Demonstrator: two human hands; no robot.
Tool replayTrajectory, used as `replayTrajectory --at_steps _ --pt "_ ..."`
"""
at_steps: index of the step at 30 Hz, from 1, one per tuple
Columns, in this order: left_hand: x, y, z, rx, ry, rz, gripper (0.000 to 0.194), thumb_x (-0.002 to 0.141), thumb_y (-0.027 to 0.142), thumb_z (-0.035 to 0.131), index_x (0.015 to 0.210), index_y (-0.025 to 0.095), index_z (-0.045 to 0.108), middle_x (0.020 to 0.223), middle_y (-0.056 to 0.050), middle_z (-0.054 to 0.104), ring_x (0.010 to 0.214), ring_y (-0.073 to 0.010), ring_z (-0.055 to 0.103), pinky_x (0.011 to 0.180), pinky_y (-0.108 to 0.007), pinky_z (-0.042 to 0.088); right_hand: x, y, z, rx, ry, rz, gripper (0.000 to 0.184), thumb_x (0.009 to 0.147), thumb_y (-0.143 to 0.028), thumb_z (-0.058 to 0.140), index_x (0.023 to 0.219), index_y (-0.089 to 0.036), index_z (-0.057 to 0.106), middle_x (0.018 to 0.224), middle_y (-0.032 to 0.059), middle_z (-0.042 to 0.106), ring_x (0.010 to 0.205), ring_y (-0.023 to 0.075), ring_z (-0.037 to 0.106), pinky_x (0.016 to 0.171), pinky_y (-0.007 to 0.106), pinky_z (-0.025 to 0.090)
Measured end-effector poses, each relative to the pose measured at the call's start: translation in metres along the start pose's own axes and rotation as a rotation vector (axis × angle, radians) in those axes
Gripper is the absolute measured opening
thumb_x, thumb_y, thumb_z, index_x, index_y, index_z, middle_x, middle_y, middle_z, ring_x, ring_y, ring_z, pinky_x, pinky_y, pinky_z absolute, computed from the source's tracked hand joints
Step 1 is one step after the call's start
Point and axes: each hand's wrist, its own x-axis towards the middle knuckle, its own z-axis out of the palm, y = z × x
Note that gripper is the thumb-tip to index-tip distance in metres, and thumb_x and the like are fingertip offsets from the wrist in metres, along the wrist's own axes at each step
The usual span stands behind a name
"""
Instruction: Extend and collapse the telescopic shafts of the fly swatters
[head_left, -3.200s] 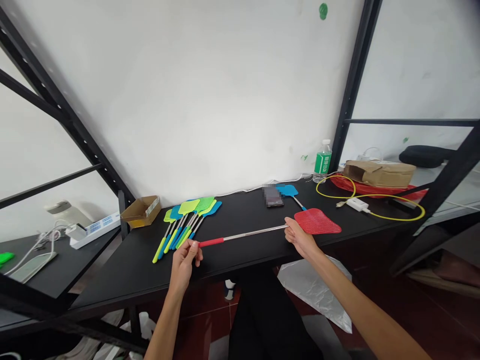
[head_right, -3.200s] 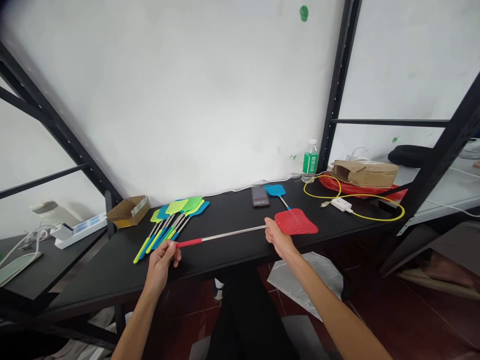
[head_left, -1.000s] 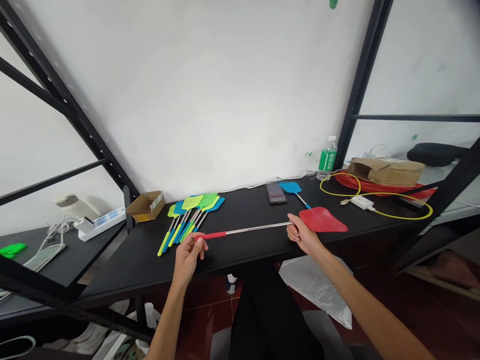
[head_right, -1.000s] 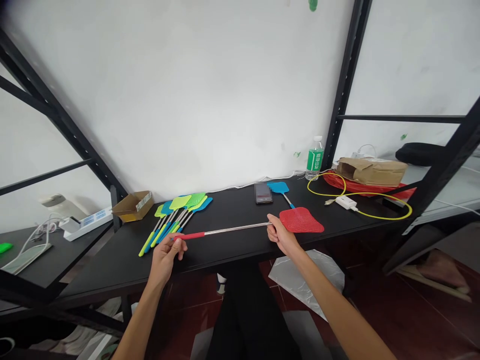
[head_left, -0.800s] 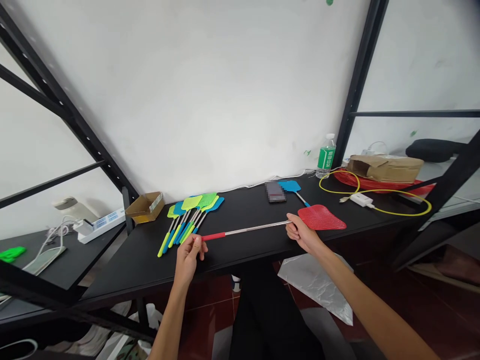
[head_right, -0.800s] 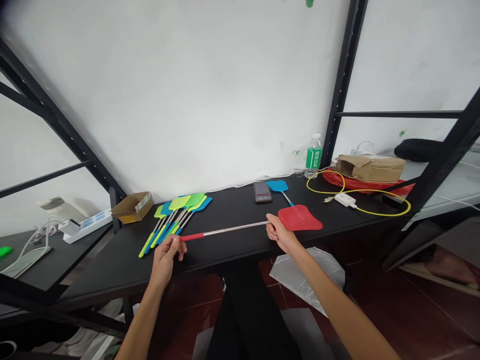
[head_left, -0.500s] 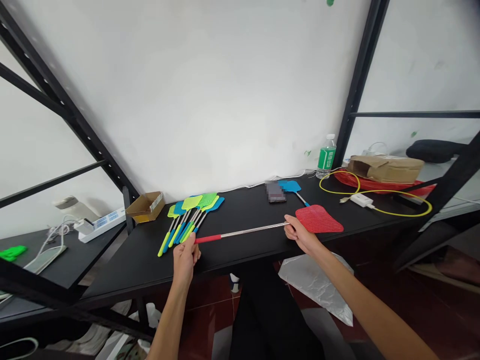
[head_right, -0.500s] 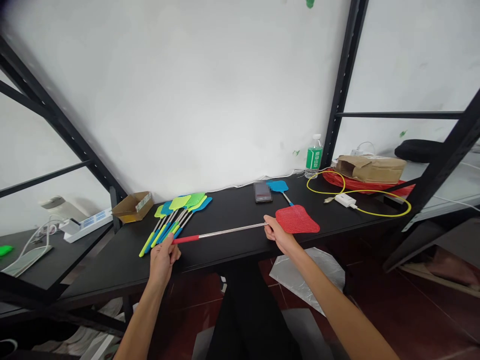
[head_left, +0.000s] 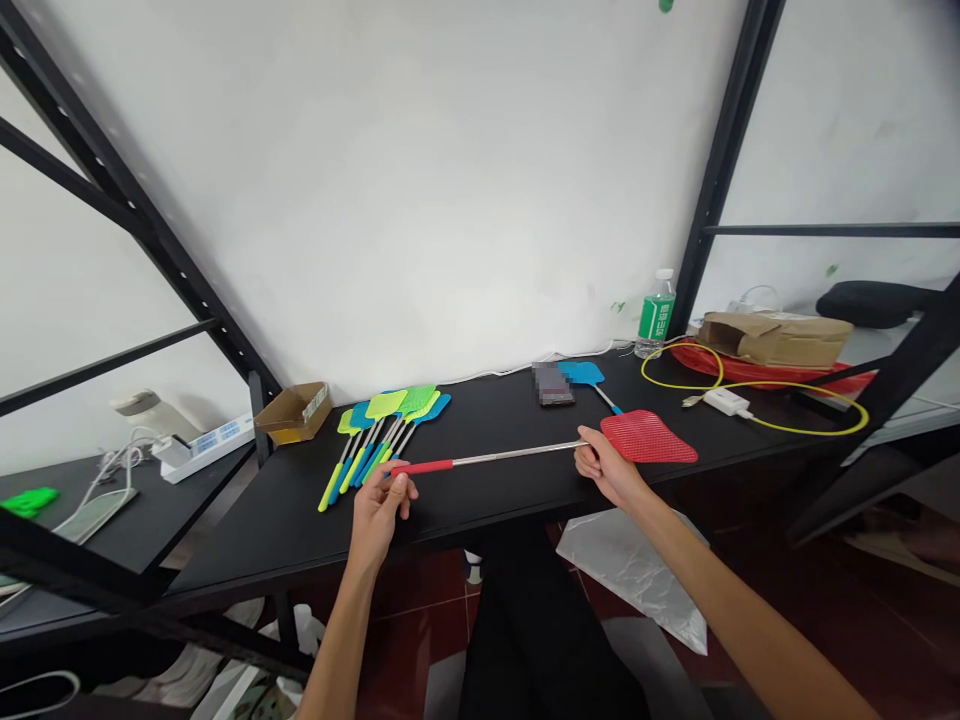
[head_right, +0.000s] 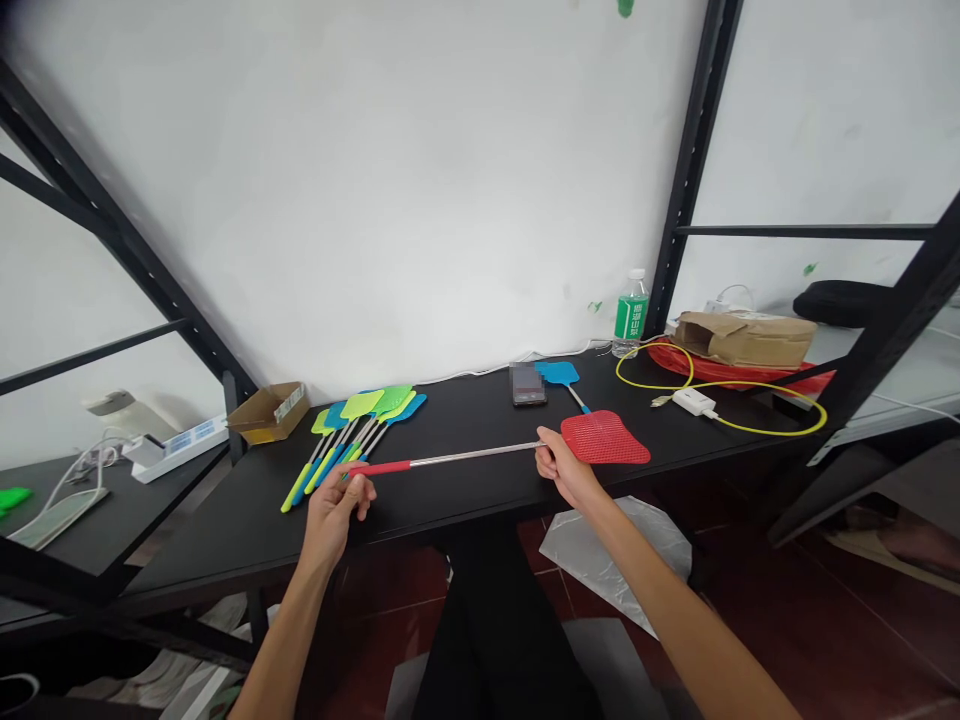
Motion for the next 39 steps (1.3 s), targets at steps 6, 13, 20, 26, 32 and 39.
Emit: replayTrajectory --at_steps 6,13,20,26,32,39 --pt "-0.001 0.002 0.003 -0.001 0.017 -0.009 0.03 0.094 0.047 0.059 0.086 0.019 0.058 0.064 0.001 0.057 0.046 -0.0087 0.043 0.045 -0.022 0.035 -0.002 -0.002 0.0 -0.008 -0.007 -0.015 0.06 0.085 -0.052 0.068 0.046 -0.021 0.034 0.045 -0.0057 0.024 0.043 0.0079 0.022 0.046 0.028 0.019" --pt "-0.003 0.014 0.009 -0.044 0.157 -0.087 0.047 0.093 0.044 0.056 0.056 0.023 0.035 0.042 0.006 0.032 0.038 -0.0097 0.029 0.043 -0.026 0.032 -0.003 -0.001 0.003 -0.064 -0.038 -0.008 0.061 0.085 -0.055 0.067 0.046 -0.021 0.035 0.046 -0.0054 0.025 0.044 0.0081 0.021 0.048 0.028 0.019" --pt "-0.001 0.006 0.004 -0.011 0.077 -0.055 0.034 0.092 0.044 0.059 0.069 0.02 0.052 0.05 0.003 0.044 0.046 -0.0115 0.041 0.043 -0.023 0.033 -0.004 -0.003 0.002 -0.029 -0.03 0.0 0.062 0.084 -0.056 0.067 0.045 -0.021 0.034 0.045 -0.0055 0.024 0.043 0.0078 0.021 0.047 0.027 0.021" --pt "-0.002 0.007 -0.001 -0.068 0.013 -0.02 0.032 0.09 0.043 0.065 0.11 0.019 0.06 0.06 0.003 0.057 0.05 -0.0103 0.046 0.048 -0.021 0.038 -0.002 -0.002 0.001 0.021 0.006 0.015 0.061 0.083 -0.053 0.07 0.045 -0.021 0.035 0.045 -0.0056 0.023 0.043 0.0078 0.022 0.046 0.027 0.02" --pt "-0.003 0.005 -0.004 -0.106 -0.014 0.018 0.033 0.09 0.039 0.067 0.114 0.018 0.06 0.065 0.001 0.06 0.053 -0.0109 0.048 0.051 -0.023 0.039 0.0 0.001 -0.002 0.069 0.018 0.017 0.059 0.085 -0.051 0.07 0.046 -0.02 0.038 0.046 -0.0053 0.025 0.044 0.0083 0.022 0.046 0.026 0.021" --pt "-0.002 0.0 -0.004 -0.091 -0.01 0.01 0.031 0.091 0.04 0.066 0.114 0.019 0.061 0.067 0.002 0.06 0.052 -0.0098 0.047 0.05 -0.023 0.038 0.001 0.003 -0.004 0.071 0.009 0.013 0.059 0.088 -0.049 0.068 0.046 -0.02 0.036 0.046 -0.0059 0.024 0.043 0.0073 0.022 0.046 0.027 0.02"
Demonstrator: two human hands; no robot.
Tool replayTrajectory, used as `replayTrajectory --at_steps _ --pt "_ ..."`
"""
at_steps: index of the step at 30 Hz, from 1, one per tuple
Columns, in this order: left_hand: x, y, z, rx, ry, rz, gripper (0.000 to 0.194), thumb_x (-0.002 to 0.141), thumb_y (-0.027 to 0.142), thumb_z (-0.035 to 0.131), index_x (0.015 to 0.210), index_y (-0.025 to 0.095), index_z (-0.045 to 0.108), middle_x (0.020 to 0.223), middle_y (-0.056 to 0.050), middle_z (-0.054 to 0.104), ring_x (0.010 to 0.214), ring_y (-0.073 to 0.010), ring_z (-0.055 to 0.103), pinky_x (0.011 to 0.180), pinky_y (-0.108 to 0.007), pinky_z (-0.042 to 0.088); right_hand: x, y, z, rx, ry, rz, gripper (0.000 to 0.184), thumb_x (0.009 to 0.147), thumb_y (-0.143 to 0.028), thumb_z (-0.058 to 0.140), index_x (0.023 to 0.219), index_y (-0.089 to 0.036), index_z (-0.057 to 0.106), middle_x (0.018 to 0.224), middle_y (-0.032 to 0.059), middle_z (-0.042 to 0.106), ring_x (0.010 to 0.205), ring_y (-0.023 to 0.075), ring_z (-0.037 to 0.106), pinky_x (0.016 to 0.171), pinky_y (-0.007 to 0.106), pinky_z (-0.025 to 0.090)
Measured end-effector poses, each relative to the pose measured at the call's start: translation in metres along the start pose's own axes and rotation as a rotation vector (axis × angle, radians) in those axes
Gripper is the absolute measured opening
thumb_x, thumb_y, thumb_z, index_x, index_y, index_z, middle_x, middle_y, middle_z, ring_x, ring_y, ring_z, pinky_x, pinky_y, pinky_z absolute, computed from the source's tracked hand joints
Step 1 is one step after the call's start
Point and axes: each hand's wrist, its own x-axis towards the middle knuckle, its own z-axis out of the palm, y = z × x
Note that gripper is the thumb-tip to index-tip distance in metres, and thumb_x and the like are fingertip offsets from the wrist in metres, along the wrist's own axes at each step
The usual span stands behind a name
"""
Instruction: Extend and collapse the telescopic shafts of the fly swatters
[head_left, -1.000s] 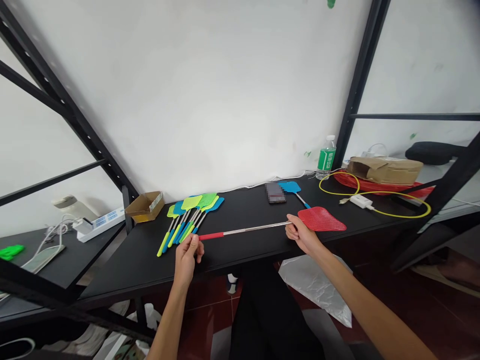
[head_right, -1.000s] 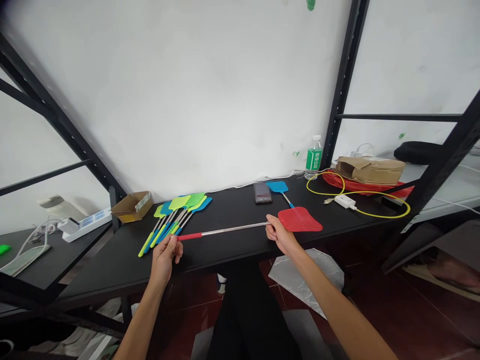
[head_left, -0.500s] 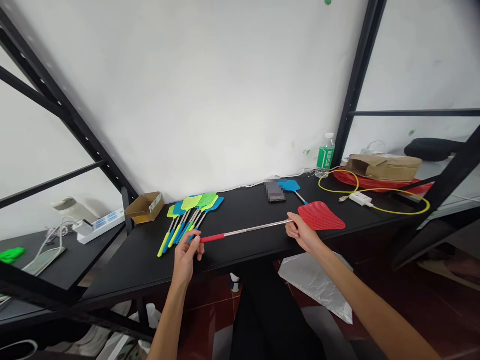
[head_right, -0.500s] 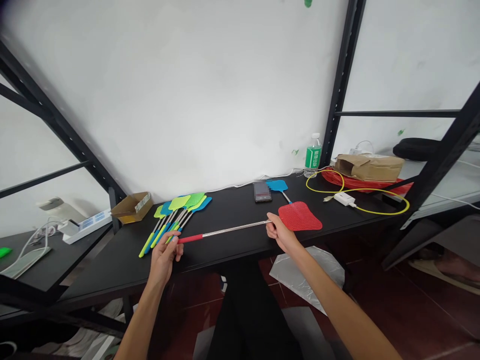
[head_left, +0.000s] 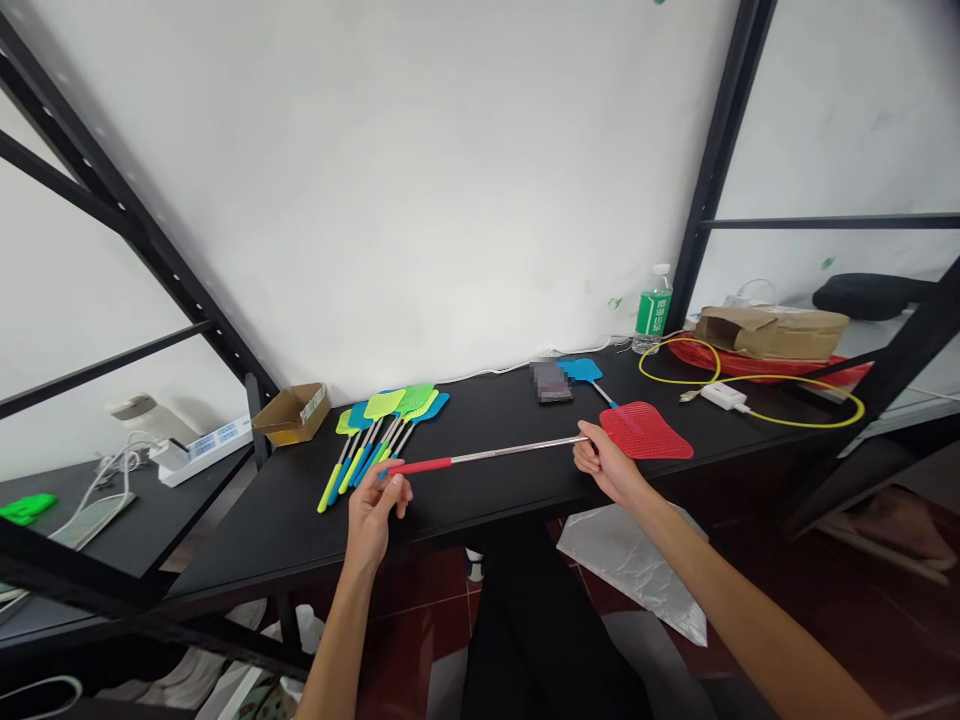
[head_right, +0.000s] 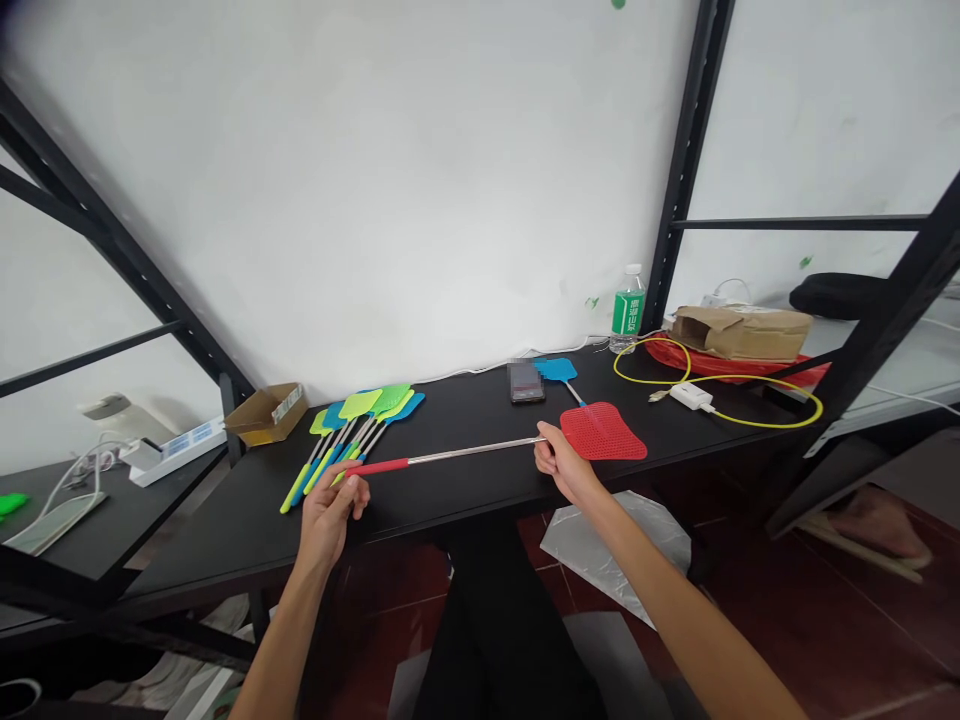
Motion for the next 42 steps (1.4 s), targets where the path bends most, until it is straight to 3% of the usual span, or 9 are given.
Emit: replayTrajectory --at_steps 10,16,21,27,31,34,38,42 --pt "0.002 -0.003 0.002 0.002 -0.003 -0.01 0.025 0.094 0.043 0.063 0.095 0.019 0.058 0.064 0.003 0.057 0.051 -0.0091 0.045 0.048 -0.021 0.036 0.0 -0.002 0.003 -0.023 0.002 -0.036 0.059 0.085 -0.048 0.069 0.044 -0.021 0.037 0.045 -0.0054 0.025 0.042 0.0073 0.023 0.047 0.03 0.016" --pt "0.001 0.0 0.004 0.011 0.019 -0.024 0.032 0.096 0.045 0.059 0.078 0.019 0.054 0.064 0.001 0.055 0.054 -0.0105 0.046 0.049 -0.023 0.037 -0.001 -0.001 0.003 -0.039 -0.014 -0.036 0.058 0.088 -0.047 0.066 0.045 -0.02 0.037 0.044 -0.0054 0.025 0.042 0.0074 0.023 0.048 0.03 0.017" --pt "0.002 0.0 0.007 -0.012 0.096 -0.06 0.036 0.093 0.044 0.062 0.068 0.019 0.054 0.061 0.0 0.053 0.058 -0.0139 0.049 0.054 -0.027 0.039 -0.002 -0.002 0.003 -0.059 -0.02 -0.038 0.059 0.087 -0.048 0.066 0.044 -0.02 0.036 0.044 -0.0054 0.025 0.042 0.0071 0.023 0.048 0.03 0.016" --pt "0.001 0.002 0.009 0.071 0.202 -0.076 0.05 0.092 0.035 0.059 0.05 0.023 0.035 0.046 0.003 0.041 0.048 -0.0131 0.042 0.058 -0.03 0.038 -0.002 -0.002 0.004 -0.073 -0.029 -0.022 0.059 0.085 -0.049 0.068 0.045 -0.02 0.037 0.045 -0.0054 0.026 0.042 0.0071 0.023 0.048 0.03 0.016" --pt "0.001 0.001 0.008 0.14 0.236 -0.074 0.057 0.093 0.034 0.056 0.041 0.024 0.036 0.038 0.002 0.033 0.049 -0.0146 0.043 0.062 -0.031 0.041 -0.002 -0.001 0.004 -0.092 -0.041 -0.017 0.06 0.086 -0.05 0.066 0.045 -0.02 0.035 0.045 -0.0051 0.025 0.043 0.0077 0.023 0.048 0.029 0.017" --pt "0.001 0.002 0.009 0.122 0.228 -0.058 0.055 0.092 0.035 0.058 0.043 0.023 0.036 0.039 0.003 0.035 0.047 -0.0132 0.04 0.061 -0.03 0.042 -0.001 0.001 0.001 -0.09 -0.048 -0.02 0.06 0.087 -0.051 0.066 0.045 -0.02 0.035 0.045 -0.0051 0.025 0.044 0.0079 0.022 0.048 0.029 0.018" --pt "0.002 0.004 0.009 0.051 0.163 -0.051 0.043 0.092 0.041 0.061 0.055 0.02 0.05 0.051 0.001 0.049 0.051 -0.0124 0.044 0.054 -0.027 0.039 0.002 0.003 -0.002 -0.065 -0.054 -0.019 0.06 0.089 -0.052 0.065 0.046 -0.02 0.037 0.046 -0.0054 0.025 0.044 0.0081 0.021 0.048 0.029 0.017" --pt "0.003 0.005 0.007 -0.049 0.141 -0.028 0.026 0.089 0.044 0.066 0.087 0.018 0.065 0.056 0.002 0.054 0.055 -0.013 0.048 0.052 -0.024 0.039 0.001 0.002 -0.001 -0.042 -0.042 -0.018 0.06 0.089 -0.051 0.065 0.046 -0.02 0.037 0.045 -0.0057 0.024 0.043 0.0078 0.021 0.047 0.029 0.018"
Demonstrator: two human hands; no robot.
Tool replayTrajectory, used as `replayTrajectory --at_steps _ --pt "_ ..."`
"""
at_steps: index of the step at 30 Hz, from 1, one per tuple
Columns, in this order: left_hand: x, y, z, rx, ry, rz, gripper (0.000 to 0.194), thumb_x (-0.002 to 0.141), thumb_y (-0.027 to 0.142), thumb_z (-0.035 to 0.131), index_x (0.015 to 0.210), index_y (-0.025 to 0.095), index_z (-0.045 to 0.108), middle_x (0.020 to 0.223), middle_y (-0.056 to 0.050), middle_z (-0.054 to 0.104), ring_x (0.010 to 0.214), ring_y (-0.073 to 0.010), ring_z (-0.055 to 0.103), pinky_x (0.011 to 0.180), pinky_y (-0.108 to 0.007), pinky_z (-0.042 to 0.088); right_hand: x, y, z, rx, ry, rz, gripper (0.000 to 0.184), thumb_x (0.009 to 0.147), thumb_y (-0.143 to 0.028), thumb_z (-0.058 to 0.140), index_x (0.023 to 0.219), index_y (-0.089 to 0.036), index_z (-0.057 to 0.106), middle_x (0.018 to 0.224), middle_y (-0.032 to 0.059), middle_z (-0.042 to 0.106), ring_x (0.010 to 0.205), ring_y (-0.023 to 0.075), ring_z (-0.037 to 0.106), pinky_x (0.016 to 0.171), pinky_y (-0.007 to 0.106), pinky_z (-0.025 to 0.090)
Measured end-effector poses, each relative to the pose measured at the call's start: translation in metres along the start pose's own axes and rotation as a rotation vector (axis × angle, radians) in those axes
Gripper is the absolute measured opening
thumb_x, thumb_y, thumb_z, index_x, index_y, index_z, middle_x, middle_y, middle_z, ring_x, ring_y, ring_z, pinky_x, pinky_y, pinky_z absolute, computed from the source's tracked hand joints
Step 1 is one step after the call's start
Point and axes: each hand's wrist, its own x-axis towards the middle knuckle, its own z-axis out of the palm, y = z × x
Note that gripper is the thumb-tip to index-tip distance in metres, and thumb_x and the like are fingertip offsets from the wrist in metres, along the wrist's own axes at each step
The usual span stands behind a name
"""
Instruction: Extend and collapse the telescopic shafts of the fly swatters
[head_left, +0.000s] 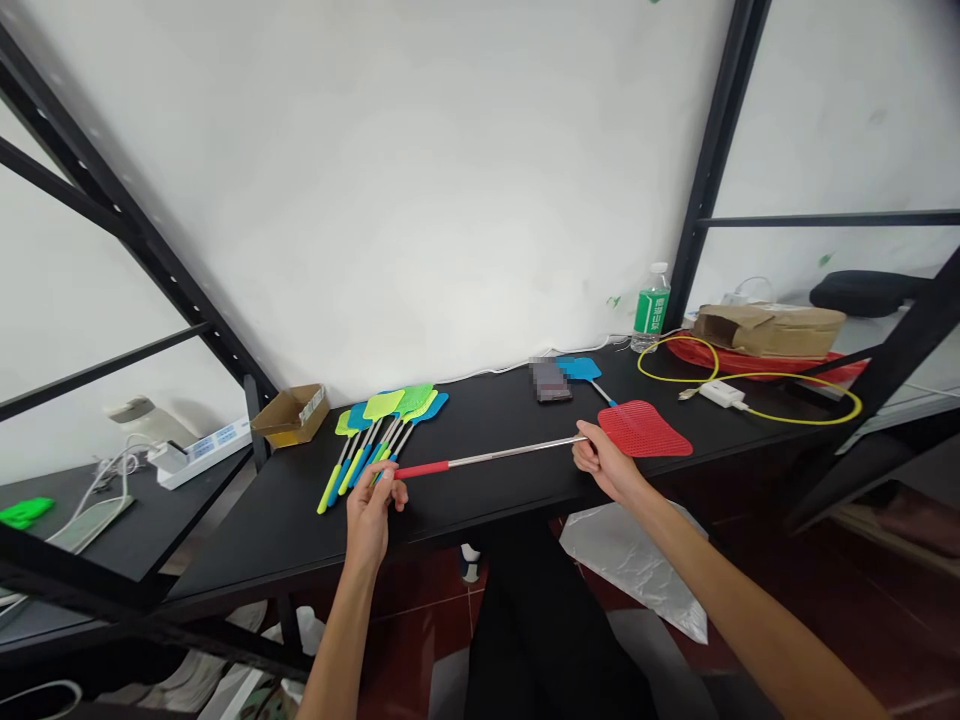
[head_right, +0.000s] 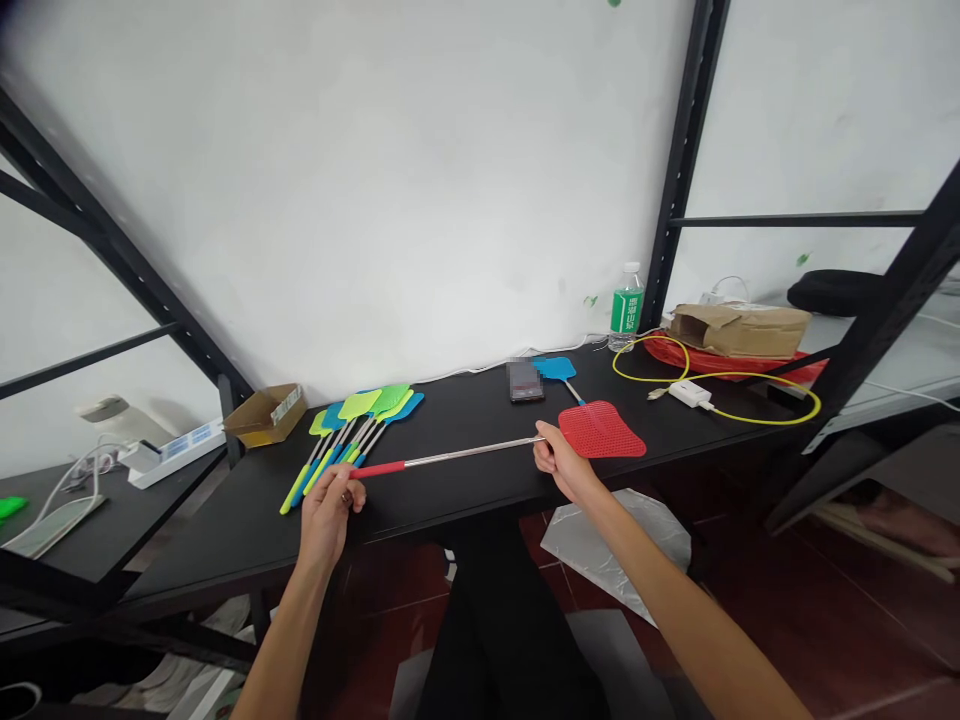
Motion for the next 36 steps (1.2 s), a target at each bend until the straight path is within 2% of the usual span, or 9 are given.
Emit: replayTrajectory --at_steps 2,6,16,29,33,36 --pt "-0.001 0.0 -0.002 -0.025 -0.02 0.0 0.029 0.088 0.042 0.069 0.103 0.018 0.065 0.059 0.002 0.056 0.057 -0.0131 0.05 0.052 -0.023 0.039 0.0 -0.001 0.001 0.009 0.005 0.001 0.06 0.088 -0.05 0.066 0.045 -0.021 0.036 0.044 -0.0058 0.024 0.042 0.0076 0.021 0.047 0.029 0.018" --pt "-0.002 -0.001 -0.006 -0.054 -0.078 0.014 0.035 0.087 0.039 0.07 0.115 0.018 0.065 0.066 0.0 0.061 0.062 -0.0138 0.054 0.055 -0.024 0.042 0.001 0.0 -0.001 0.033 0.025 0.006 0.059 0.087 -0.051 0.068 0.046 -0.02 0.037 0.045 -0.0061 0.024 0.042 0.0074 0.021 0.046 0.028 0.018" --pt "-0.001 -0.008 -0.01 -0.045 -0.082 0.036 0.035 0.088 0.036 0.07 0.118 0.019 0.065 0.071 -0.001 0.065 0.062 -0.012 0.052 0.057 -0.024 0.041 0.001 0.0 -0.002 0.024 0.019 0.0 0.059 0.088 -0.052 0.067 0.048 -0.021 0.037 0.045 -0.0059 0.024 0.043 0.0077 0.021 0.045 0.028 0.019" --pt "0.004 -0.012 -0.007 0.105 -0.045 0.043 0.035 0.089 0.044 0.068 0.11 0.017 0.064 0.072 0.0 0.063 0.055 -0.0102 0.049 0.055 -0.024 0.04 -0.002 -0.004 0.004 0.017 0.041 -0.024 0.059 0.087 -0.049 0.068 0.045 -0.02 0.037 0.045 -0.0056 0.024 0.042 0.0075 0.022 0.046 0.029 0.018" --pt "0.003 -0.01 -0.005 0.149 -0.04 0.05 0.031 0.092 0.048 0.062 0.093 0.017 0.063 0.071 0.0 0.061 0.054 -0.0107 0.048 0.053 -0.024 0.039 -0.002 -0.004 0.005 0.013 0.043 -0.029 0.06 0.086 -0.05 0.069 0.045 -0.021 0.036 0.045 -0.0056 0.024 0.043 0.0077 0.021 0.046 0.029 0.017" --pt "0.001 -0.008 -0.004 0.149 -0.042 0.035 0.035 0.095 0.049 0.057 0.078 0.018 0.058 0.068 -0.001 0.06 0.054 -0.0112 0.047 0.052 -0.024 0.039 -0.002 -0.004 0.005 0.008 0.042 -0.025 0.059 0.086 -0.049 0.068 0.045 -0.021 0.036 0.045 -0.0053 0.024 0.043 0.0081 0.022 0.046 0.029 0.017"
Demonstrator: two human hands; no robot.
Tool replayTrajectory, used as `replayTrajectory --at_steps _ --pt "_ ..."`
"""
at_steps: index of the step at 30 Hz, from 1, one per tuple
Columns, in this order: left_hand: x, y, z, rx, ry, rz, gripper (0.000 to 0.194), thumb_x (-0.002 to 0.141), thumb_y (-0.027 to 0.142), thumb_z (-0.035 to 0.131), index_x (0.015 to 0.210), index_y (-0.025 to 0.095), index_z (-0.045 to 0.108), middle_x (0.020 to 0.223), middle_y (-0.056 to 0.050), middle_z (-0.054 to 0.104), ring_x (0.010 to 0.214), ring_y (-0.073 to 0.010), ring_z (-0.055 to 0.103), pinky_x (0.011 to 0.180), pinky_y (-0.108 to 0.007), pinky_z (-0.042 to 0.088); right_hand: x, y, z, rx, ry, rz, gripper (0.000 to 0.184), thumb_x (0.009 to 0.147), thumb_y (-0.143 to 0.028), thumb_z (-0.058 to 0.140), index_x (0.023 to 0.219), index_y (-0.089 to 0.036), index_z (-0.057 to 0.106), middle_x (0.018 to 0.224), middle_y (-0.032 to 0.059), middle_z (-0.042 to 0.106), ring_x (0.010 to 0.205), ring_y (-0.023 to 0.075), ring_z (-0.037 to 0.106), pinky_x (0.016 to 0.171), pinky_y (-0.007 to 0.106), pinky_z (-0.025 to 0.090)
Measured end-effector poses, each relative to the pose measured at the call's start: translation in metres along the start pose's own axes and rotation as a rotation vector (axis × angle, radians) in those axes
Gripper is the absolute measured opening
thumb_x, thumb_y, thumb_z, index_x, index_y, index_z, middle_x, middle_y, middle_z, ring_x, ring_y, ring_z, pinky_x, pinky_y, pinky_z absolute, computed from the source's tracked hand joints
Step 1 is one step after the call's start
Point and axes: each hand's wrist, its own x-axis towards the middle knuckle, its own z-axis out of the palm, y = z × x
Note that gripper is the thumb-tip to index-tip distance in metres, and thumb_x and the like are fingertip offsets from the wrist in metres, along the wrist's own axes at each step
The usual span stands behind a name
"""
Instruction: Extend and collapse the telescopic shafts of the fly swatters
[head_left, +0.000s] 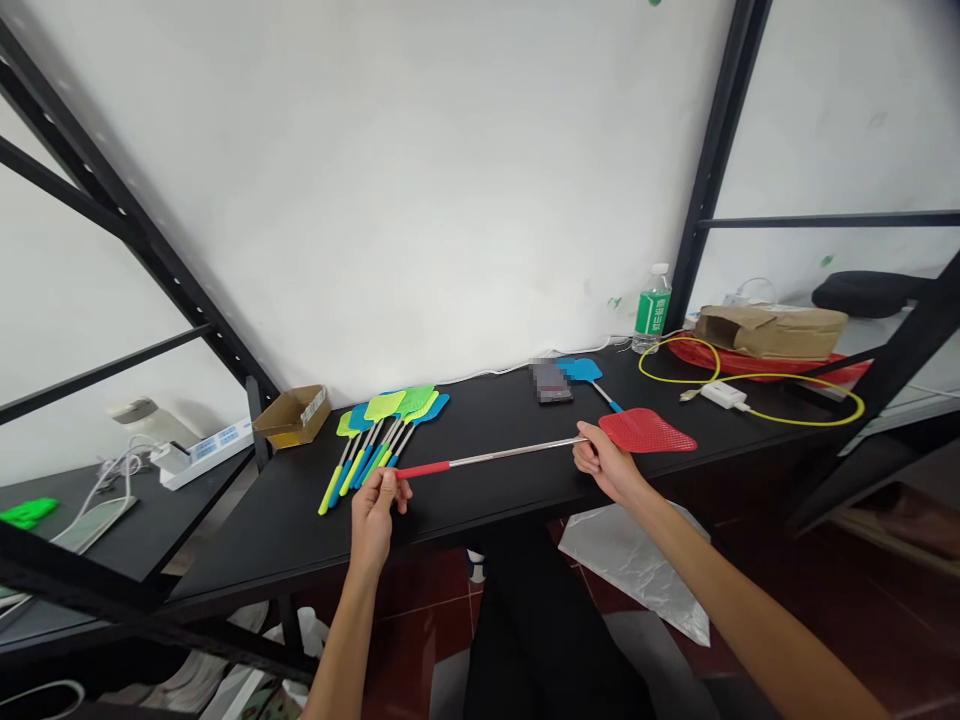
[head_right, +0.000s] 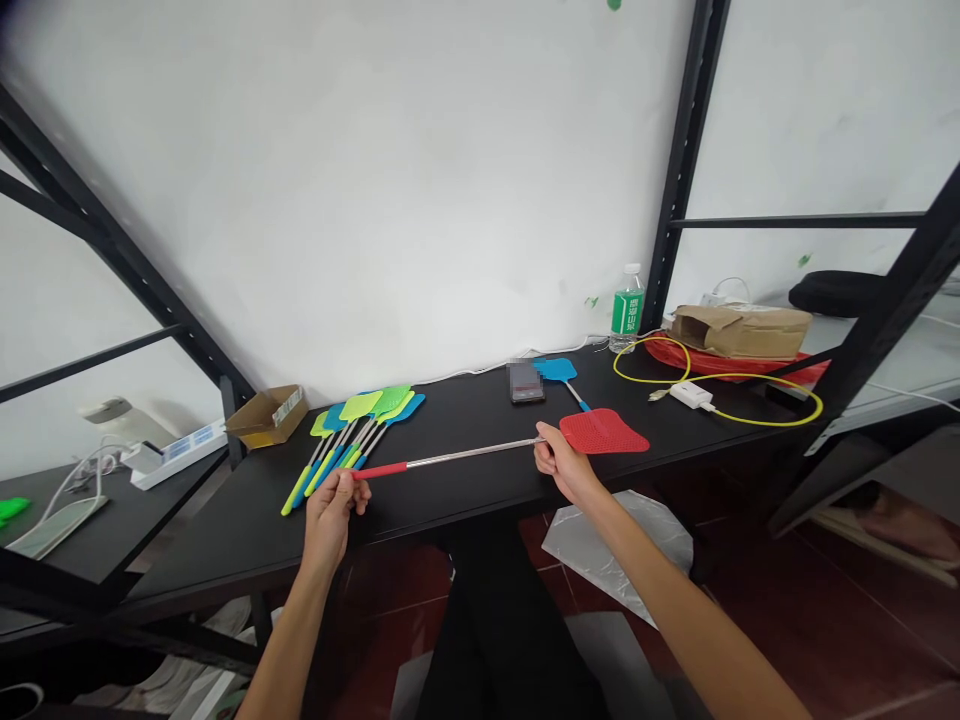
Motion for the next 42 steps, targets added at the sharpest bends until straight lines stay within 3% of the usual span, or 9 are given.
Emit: replayTrajectory --at_steps 8,13,17,21,26,30,36,39,42 --pt "-0.003 0.002 0.004 0.066 0.086 -0.058 0.051 0.093 0.043 0.055 0.05 0.022 0.038 0.047 0.001 0.043 0.046 -0.0125 0.041 0.045 -0.026 0.033 -0.001 0.001 0.0 -0.02 -0.005 -0.009 0.059 0.087 -0.05 0.068 0.046 -0.021 0.037 0.045 -0.005 0.025 0.044 0.0088 0.022 0.046 0.029 0.018" --pt "-0.003 0.002 0.006 0.05 0.191 -0.012 0.059 0.093 0.04 0.055 0.042 0.023 0.032 0.037 0.004 0.029 0.041 -0.0106 0.034 0.054 -0.027 0.044 -0.001 0.001 0.002 -0.047 -0.038 0.015 0.06 0.086 -0.053 0.068 0.046 -0.021 0.037 0.046 -0.0051 0.025 0.044 0.0084 0.021 0.046 0.029 0.019" --pt "-0.003 0.002 0.005 0.038 0.167 -0.062 0.05 0.093 0.045 0.056 0.051 0.021 0.042 0.043 0.002 0.042 0.042 -0.0114 0.039 0.044 -0.025 0.036 -0.002 -0.001 0.002 -0.047 -0.036 0.017 0.061 0.086 -0.054 0.067 0.046 -0.021 0.035 0.045 -0.0054 0.024 0.044 0.0081 0.021 0.047 0.029 0.019" --pt "-0.003 0.005 0.004 0.01 0.085 -0.051 0.037 0.095 0.051 0.053 0.081 0.018 0.061 0.054 0.001 0.054 0.046 -0.013 0.045 0.042 -0.024 0.036 0.0 -0.001 0.0 -0.021 -0.016 0.015 0.061 0.086 -0.054 0.068 0.046 -0.021 0.035 0.045 -0.0057 0.024 0.043 0.0079 0.021 0.046 0.029 0.019" --pt "-0.004 0.009 0.005 0.015 -0.039 -0.009 0.037 0.094 0.051 0.057 0.109 0.018 0.062 0.062 0.001 0.061 0.048 -0.0116 0.047 0.048 -0.024 0.04 0.001 0.001 -0.001 -0.004 -0.012 0.019 0.062 0.088 -0.055 0.066 0.047 -0.021 0.035 0.045 -0.0056 0.024 0.042 0.0079 0.021 0.045 0.028 0.019" --pt "-0.005 0.009 0.006 0.061 -0.091 0.021 0.036 0.09 0.046 0.064 0.114 0.019 0.06 0.066 0.003 0.061 0.048 -0.0099 0.046 0.051 -0.024 0.04 0.001 0.002 -0.002 0.002 -0.008 0.011 0.061 0.088 -0.055 0.067 0.047 -0.02 0.037 0.045 -0.0056 0.024 0.043 0.0078 0.021 0.045 0.027 0.018" --pt "-0.005 0.008 0.006 0.142 -0.058 0.039 0.042 0.091 0.046 0.064 0.124 0.021 0.057 0.076 0.001 0.064 0.051 -0.0104 0.048 0.053 -0.025 0.042 0.003 0.004 -0.003 -0.017 -0.023 0.011 0.061 0.088 -0.055 0.066 0.047 -0.021 0.037 0.045 -0.0056 0.024 0.042 0.0077 0.021 0.045 0.028 0.019" --pt "-0.007 0.009 0.01 0.304 0.012 0.108 0.041 0.09 0.046 0.065 0.123 0.021 0.062 0.093 -0.006 0.069 0.067 -0.0159 0.06 0.063 -0.028 0.048 0.003 0.004 -0.003 -0.037 -0.021 0.005 0.06 0.088 -0.054 0.066 0.047 -0.02 0.038 0.045 -0.0053 0.027 0.042 0.0074 0.022 0.045 0.028 0.019" --pt "-0.009 0.01 0.016 0.553 0.012 0.245 0.033 0.092 0.044 0.063 0.117 0.023 0.067 0.116 -0.011 0.066 0.098 -0.0255 0.064 0.076 -0.034 0.05 0.002 0.004 -0.002 -0.055 -0.02 -0.01 0.06 0.088 -0.054 0.066 0.047 -0.02 0.038 0.046 -0.0052 0.027 0.042 0.0072 0.023 0.046 0.029 0.018"
